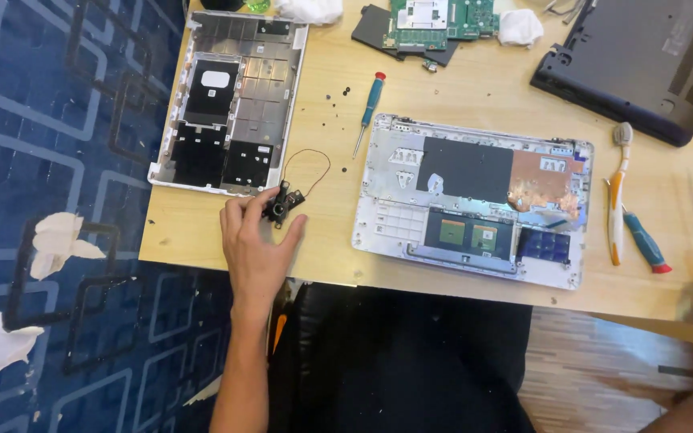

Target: The person uses a screwdriver to remove components from a laptop chassis and then positions the motherboard for reinstallation.

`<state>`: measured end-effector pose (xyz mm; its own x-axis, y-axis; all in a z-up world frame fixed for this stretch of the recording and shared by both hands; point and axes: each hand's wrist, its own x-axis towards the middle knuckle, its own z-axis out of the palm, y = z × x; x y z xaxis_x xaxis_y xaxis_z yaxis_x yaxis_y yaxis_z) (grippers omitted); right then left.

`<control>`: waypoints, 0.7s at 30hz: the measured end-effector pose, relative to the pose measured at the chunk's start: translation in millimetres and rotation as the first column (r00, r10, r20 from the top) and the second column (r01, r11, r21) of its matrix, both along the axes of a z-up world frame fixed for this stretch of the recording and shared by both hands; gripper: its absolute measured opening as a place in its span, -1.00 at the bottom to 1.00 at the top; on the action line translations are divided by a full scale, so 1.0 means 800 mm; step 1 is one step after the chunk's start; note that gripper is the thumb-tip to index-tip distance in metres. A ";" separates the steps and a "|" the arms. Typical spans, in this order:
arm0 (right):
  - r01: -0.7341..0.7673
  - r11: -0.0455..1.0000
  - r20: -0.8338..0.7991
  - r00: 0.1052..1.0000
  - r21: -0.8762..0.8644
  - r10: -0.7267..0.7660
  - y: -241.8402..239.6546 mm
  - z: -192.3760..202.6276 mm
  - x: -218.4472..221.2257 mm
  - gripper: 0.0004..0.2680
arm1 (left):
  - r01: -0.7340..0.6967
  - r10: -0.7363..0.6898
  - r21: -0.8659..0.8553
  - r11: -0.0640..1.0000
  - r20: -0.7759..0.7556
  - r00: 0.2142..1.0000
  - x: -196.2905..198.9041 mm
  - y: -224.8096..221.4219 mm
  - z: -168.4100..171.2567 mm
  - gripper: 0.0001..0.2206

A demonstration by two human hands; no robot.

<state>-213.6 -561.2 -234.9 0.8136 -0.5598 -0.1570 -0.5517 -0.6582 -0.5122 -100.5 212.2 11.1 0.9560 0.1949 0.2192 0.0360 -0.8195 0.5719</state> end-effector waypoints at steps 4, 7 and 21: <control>0.131 0.988 0.229 0.962 0.088 -0.148 0.231 0.182 0.026 -0.79 | -0.038 0.038 0.001 0.999 -0.036 0.999 0.004 -0.002 0.000 -0.57; 0.118 0.992 0.272 0.957 -0.054 -0.099 0.310 0.243 0.024 -0.75 | -0.019 0.018 0.013 1.000 0.076 0.997 -0.001 -0.002 0.000 -0.73; 0.103 0.995 0.490 0.867 0.009 -0.094 0.375 0.271 0.030 -0.87 | 0.114 -0.079 -0.231 0.966 0.159 0.984 -0.003 -0.028 0.029 -0.76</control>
<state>-189.7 -261.5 -17.9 0.7243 -0.6399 0.2569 -0.2954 -0.6246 -0.7229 -102.7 189.7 34.4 0.9336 0.1669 0.3171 -0.1357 -0.6544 0.7439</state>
